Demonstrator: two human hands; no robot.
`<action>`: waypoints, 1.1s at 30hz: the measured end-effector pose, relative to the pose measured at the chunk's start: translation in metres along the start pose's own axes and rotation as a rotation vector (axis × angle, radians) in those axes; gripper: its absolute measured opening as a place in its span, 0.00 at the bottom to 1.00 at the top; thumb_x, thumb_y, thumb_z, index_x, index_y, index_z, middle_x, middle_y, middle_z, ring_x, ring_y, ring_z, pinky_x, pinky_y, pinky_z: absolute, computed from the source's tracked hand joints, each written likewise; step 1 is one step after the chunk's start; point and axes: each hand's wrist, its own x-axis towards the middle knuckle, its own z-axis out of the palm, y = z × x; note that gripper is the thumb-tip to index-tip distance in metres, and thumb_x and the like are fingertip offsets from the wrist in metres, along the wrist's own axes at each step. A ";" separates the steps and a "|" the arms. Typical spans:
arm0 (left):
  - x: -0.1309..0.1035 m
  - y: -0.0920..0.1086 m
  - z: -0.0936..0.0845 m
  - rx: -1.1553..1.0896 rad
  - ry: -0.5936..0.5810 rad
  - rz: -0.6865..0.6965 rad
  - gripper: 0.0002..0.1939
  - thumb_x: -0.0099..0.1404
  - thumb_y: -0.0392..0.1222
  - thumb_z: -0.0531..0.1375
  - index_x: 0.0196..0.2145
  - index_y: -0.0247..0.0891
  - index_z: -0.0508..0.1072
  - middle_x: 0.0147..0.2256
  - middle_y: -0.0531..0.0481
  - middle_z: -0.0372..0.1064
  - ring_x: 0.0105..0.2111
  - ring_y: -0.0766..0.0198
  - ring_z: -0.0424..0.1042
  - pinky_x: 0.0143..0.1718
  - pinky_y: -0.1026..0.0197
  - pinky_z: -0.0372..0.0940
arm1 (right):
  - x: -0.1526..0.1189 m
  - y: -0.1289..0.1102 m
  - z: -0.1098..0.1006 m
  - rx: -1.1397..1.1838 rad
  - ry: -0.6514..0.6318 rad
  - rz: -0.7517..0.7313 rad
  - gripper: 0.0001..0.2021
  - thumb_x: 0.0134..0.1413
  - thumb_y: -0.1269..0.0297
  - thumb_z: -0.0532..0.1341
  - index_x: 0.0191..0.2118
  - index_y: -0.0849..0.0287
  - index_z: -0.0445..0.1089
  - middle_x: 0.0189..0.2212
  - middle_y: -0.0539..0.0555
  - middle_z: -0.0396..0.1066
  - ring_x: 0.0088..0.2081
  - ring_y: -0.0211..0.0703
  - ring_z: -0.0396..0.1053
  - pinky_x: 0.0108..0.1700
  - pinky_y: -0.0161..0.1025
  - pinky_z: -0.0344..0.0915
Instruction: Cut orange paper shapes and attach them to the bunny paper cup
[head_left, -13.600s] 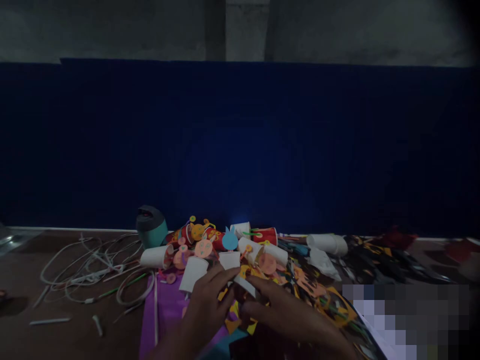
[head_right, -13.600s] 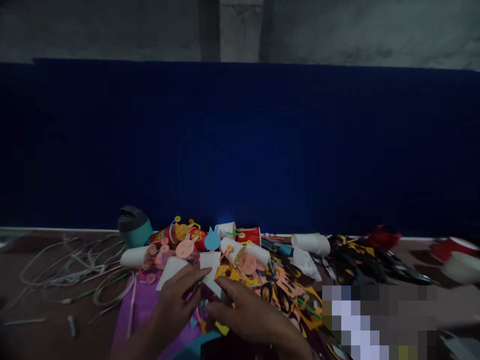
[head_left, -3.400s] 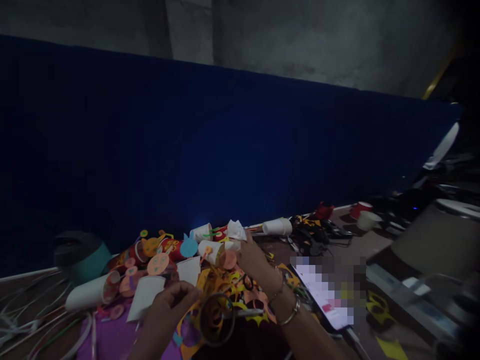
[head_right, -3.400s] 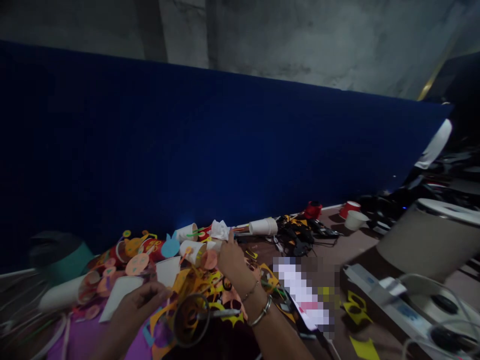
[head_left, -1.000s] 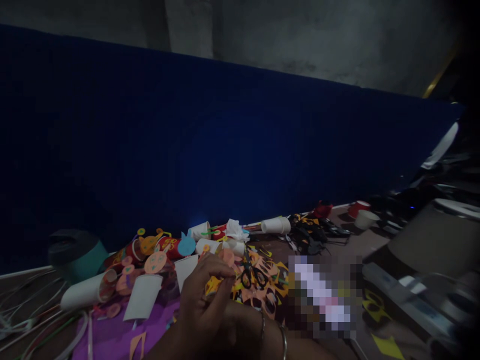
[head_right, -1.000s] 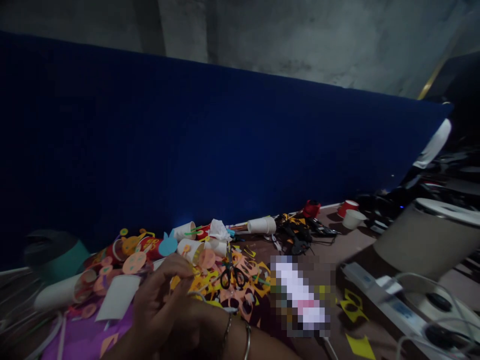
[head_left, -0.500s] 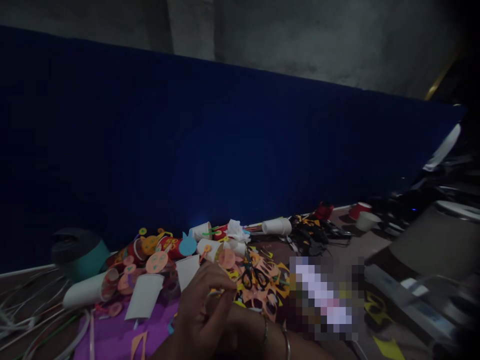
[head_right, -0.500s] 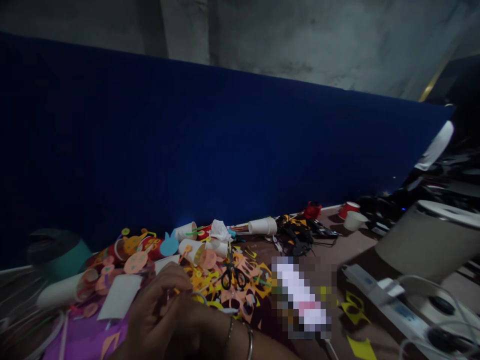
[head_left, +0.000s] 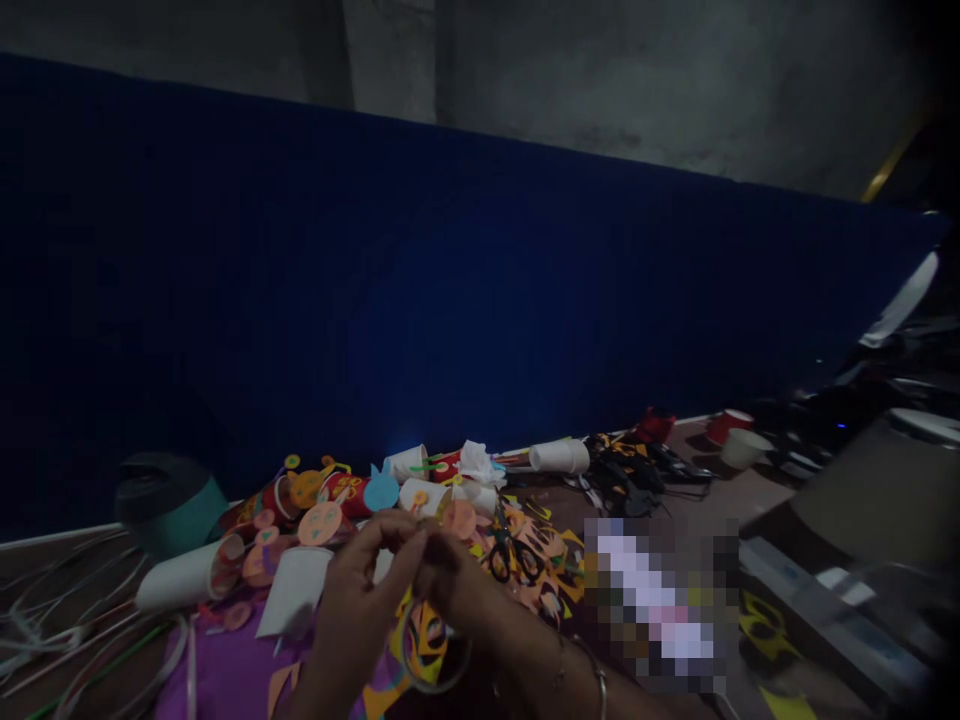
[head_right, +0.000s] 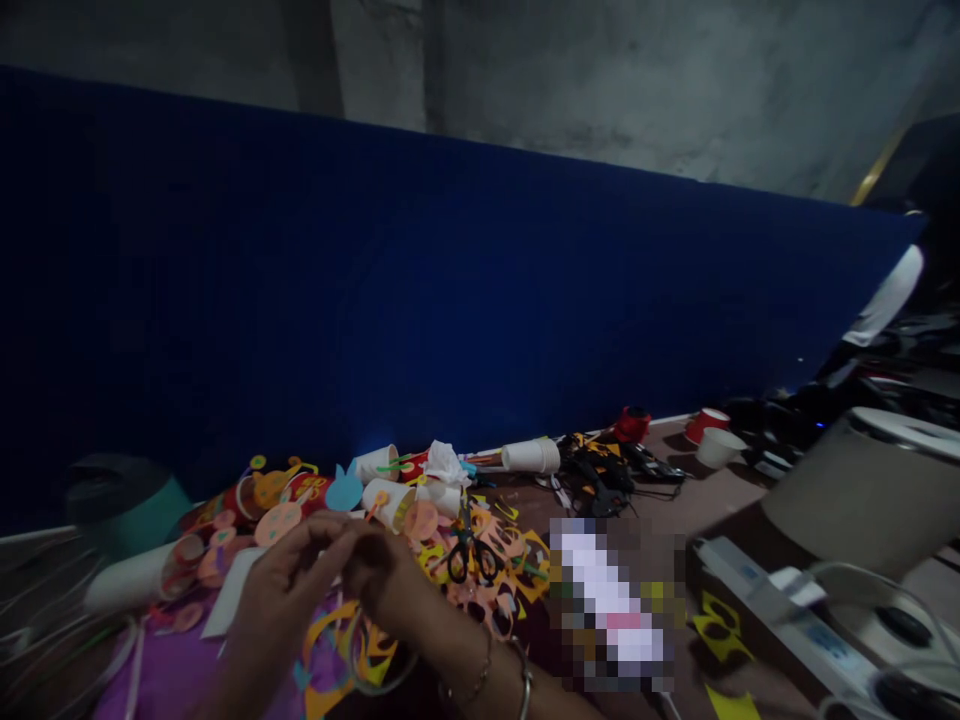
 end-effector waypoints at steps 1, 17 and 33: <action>0.003 -0.003 -0.003 -0.016 0.016 -0.079 0.09 0.58 0.45 0.58 0.27 0.37 0.70 0.29 0.50 0.69 0.30 0.63 0.69 0.28 0.65 0.65 | 0.002 -0.002 -0.007 -0.023 0.058 0.017 0.08 0.59 0.64 0.53 0.37 0.62 0.67 0.30 0.51 0.69 0.31 0.38 0.68 0.31 0.34 0.66; 0.014 -0.015 -0.005 0.293 0.034 0.049 0.07 0.58 0.40 0.56 0.25 0.38 0.71 0.28 0.51 0.71 0.32 0.61 0.70 0.35 0.60 0.64 | -0.001 -0.014 -0.032 -0.501 0.214 -0.275 0.08 0.56 0.71 0.55 0.38 0.57 0.71 0.33 0.54 0.73 0.36 0.44 0.68 0.42 0.42 0.63; 0.013 -0.021 -0.006 0.563 0.053 0.288 0.04 0.57 0.37 0.57 0.26 0.40 0.71 0.29 0.50 0.72 0.33 0.58 0.70 0.37 0.56 0.64 | 0.002 -0.018 -0.037 -0.498 0.066 -0.221 0.10 0.55 0.73 0.53 0.35 0.58 0.71 0.31 0.53 0.72 0.34 0.41 0.68 0.38 0.37 0.63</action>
